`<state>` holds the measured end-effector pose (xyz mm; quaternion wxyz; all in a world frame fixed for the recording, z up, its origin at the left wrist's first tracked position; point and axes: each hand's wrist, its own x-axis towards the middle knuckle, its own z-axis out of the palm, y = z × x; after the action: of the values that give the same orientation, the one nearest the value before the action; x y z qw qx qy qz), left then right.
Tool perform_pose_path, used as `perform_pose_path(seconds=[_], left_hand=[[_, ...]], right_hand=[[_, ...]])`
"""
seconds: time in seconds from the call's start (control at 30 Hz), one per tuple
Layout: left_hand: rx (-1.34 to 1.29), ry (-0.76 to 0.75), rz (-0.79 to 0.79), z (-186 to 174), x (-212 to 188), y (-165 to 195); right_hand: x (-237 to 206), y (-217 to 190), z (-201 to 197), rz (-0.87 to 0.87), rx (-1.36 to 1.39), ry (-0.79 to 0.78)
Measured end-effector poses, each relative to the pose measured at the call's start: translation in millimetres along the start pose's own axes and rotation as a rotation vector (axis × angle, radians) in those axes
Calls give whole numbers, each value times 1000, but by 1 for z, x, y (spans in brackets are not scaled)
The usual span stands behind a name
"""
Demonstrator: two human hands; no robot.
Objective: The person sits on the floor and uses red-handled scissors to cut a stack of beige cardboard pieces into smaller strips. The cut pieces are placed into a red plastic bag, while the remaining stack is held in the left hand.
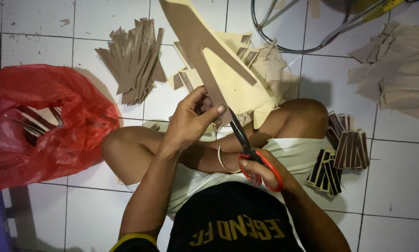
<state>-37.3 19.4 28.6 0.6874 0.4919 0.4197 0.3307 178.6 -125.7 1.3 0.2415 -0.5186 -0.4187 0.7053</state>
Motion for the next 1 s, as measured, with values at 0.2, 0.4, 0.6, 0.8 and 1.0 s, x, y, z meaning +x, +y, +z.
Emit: perform_pose_path(seconds=[0.2,0.4,0.6,0.8,1.0], left_hand=[[42,-134,-32,1,-5,6],[292,-91,-123,-4,-6,20],[-30,-21,-57,-8,4,25],[9,-170,-47,3,-3,18],[-53,-107,-63,-4,0,19]], right_hand=[[7,10,1,-22,153,-50],[4,15,5,-86,200,23],[-5,8,14,0,127,21],[5,-2,7,-50,188,-3],[6,6,11,-15,283,82]])
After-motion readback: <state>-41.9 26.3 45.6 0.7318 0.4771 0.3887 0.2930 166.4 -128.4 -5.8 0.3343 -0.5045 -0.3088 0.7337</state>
